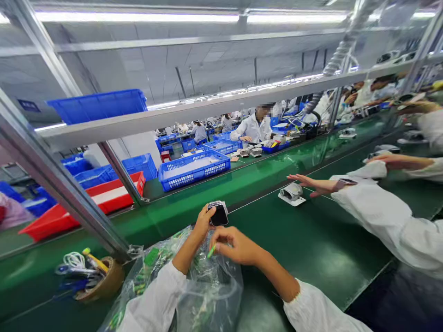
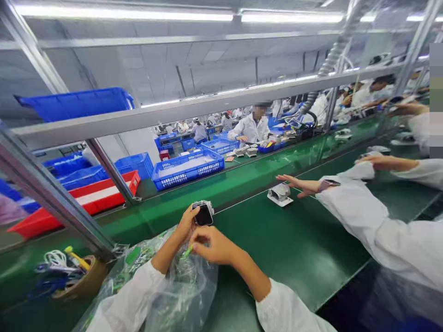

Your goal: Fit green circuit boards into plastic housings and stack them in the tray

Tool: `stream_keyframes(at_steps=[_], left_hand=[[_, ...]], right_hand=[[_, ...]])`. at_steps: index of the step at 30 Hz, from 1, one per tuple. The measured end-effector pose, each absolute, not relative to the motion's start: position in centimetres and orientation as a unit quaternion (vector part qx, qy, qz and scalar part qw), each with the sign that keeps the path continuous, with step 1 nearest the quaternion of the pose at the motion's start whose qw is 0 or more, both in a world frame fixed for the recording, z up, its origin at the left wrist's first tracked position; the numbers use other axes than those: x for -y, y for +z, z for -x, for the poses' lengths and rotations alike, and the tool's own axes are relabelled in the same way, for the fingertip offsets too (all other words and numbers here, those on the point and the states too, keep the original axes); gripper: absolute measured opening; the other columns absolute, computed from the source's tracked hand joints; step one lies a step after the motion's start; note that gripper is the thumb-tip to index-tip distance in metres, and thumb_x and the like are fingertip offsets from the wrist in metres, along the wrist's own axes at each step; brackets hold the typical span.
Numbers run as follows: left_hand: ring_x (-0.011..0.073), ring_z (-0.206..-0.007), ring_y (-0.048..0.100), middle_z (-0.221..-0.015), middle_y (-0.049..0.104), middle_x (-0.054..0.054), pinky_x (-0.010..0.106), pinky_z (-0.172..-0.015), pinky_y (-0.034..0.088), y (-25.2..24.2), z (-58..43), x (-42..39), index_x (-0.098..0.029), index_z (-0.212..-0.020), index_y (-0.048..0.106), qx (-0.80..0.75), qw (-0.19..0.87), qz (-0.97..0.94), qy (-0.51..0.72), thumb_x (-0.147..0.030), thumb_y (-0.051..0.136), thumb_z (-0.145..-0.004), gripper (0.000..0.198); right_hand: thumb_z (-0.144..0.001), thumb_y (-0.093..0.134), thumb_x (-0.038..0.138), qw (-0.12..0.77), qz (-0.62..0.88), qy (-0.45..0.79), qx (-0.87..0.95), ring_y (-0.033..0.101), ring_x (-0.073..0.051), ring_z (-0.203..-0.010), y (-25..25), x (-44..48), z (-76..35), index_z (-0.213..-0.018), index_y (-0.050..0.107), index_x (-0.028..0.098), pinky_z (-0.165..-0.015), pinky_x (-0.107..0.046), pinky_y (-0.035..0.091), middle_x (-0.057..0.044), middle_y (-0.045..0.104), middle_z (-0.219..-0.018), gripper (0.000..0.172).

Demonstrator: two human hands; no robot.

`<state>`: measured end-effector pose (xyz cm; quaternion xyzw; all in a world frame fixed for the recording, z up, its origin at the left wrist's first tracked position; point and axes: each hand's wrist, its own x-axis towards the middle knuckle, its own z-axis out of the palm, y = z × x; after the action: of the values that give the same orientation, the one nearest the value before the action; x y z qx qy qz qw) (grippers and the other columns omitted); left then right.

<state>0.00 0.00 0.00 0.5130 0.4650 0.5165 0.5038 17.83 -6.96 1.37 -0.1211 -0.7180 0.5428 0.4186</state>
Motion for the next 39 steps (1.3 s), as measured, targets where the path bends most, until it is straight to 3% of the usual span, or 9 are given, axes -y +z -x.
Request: stream_keyframes(at_steps=[4,7,11,13,16,21,29,34,39], left_hand=[[0.0345,-0.119,0.067,-0.146,0.06,0.015,0.042,-0.079,0.069,-0.6,-0.5,0.3,-0.024,-0.139,0.067,-0.414,0.545,-0.5,0.53,-0.074,0.089,-0.075,0.084],[0.0392,-0.133,0.062,-0.165,0.042,0.015,0.052,-0.087,0.07,-1.0,-0.6,1.1,-0.026,-0.135,0.072,-0.381,0.525,-0.562,0.512,-0.077,0.081,-0.083,0.074],[0.0424,-0.158,0.043,-0.171,0.031,0.014,0.061,-0.127,0.048,-1.5,-0.8,2.6,-0.024,-0.123,0.082,-0.339,0.307,-0.748,0.48,-0.052,0.074,-0.1,0.037],[0.0411,-0.162,0.038,-0.168,0.034,0.016,0.061,-0.134,0.038,-1.9,-1.1,3.2,-0.025,-0.127,0.081,-0.293,0.2,-0.821,0.447,-0.035,0.073,-0.101,0.029],[0.0391,-0.157,0.045,-0.161,0.042,0.018,0.061,-0.13,0.043,-2.7,-1.4,3.2,-0.027,-0.141,0.068,-0.244,0.109,-0.866,0.423,-0.023,0.077,-0.094,0.048],[0.037,-0.145,0.055,-0.149,0.047,0.019,0.061,-0.115,0.054,-3.6,-1.7,2.5,-0.028,-0.15,0.04,-0.223,0.069,-0.839,0.492,-0.021,0.086,-0.085,0.08],[0.0356,-0.141,0.056,-0.148,0.047,0.019,0.053,-0.106,0.057,-3.1,-1.9,3.0,-0.027,-0.139,0.041,-0.24,0.052,-0.82,0.517,-0.017,0.083,-0.084,0.07],[0.0353,-0.142,0.054,-0.149,0.047,0.018,0.058,-0.112,0.052,-3.3,-1.7,2.9,-0.028,-0.131,0.043,-0.263,-0.015,-0.806,0.53,-0.012,0.079,-0.084,0.062],[0.0366,-0.146,0.052,-0.153,0.043,0.019,0.055,-0.108,0.055,-3.4,-1.8,3.1,-0.029,-0.13,0.042,-0.285,0.006,-0.799,0.529,-0.014,0.08,-0.086,0.06]], right_hand=[[-0.093,0.083,0.058,0.555,0.204,0.55,0.59,0.077,-0.02,-0.082,1.1,4.6,-20.6,-0.091,0.074,0.021,-0.071,-0.034,0.068,-0.007,0.08,-0.095,0.038],[-0.086,0.089,0.054,0.637,0.245,0.544,0.489,0.08,-0.02,-0.084,0.7,3.4,-21.7,-0.081,0.062,0.022,-0.066,-0.031,0.069,-0.005,0.08,-0.097,0.042],[-0.086,0.086,0.049,0.685,0.275,0.523,0.425,0.075,-0.015,-0.067,0.3,2.9,-22.2,-0.086,0.058,0.023,-0.053,-0.024,0.062,0.0,0.078,-0.087,0.038],[-0.087,0.085,0.051,0.693,0.295,0.493,0.435,0.071,-0.013,-0.061,0.2,3.0,-22.1,-0.089,0.059,0.023,-0.049,-0.022,0.059,0.001,0.075,-0.083,0.038],[-0.087,0.087,0.056,0.686,0.333,0.44,0.474,0.069,-0.013,-0.06,0.0,3.2,-21.6,-0.092,0.063,0.022,-0.05,-0.024,0.06,0.001,0.073,-0.079,0.042],[-0.087,0.084,0.062,0.679,0.384,0.379,0.498,0.071,-0.017,-0.065,-0.4,3.2,-21.3,-0.098,0.068,0.021,-0.056,-0.03,0.064,-0.001,0.074,-0.079,0.045],[-0.092,0.075,0.046,0.65,0.435,0.259,0.567,0.076,-0.021,-0.084,-0.5,3.8,-21.5,-0.113,0.073,0.02,-0.087,-0.039,0.062,-0.004,0.08,-0.089,0.033],[-0.091,0.078,0.047,0.622,0.443,0.223,0.606,0.076,-0.021,-0.085,-0.4,4.3,-21.3,-0.104,0.074,0.021,-0.082,-0.037,0.062,-0.006,0.08,-0.093,0.029],[-0.092,0.08,0.05,0.604,0.445,0.217,0.624,0.076,-0.022,-0.087,-0.7,4.5,-21.1,-0.101,0.073,0.021,-0.084,-0.038,0.062,-0.006,0.08,-0.095,0.031]])
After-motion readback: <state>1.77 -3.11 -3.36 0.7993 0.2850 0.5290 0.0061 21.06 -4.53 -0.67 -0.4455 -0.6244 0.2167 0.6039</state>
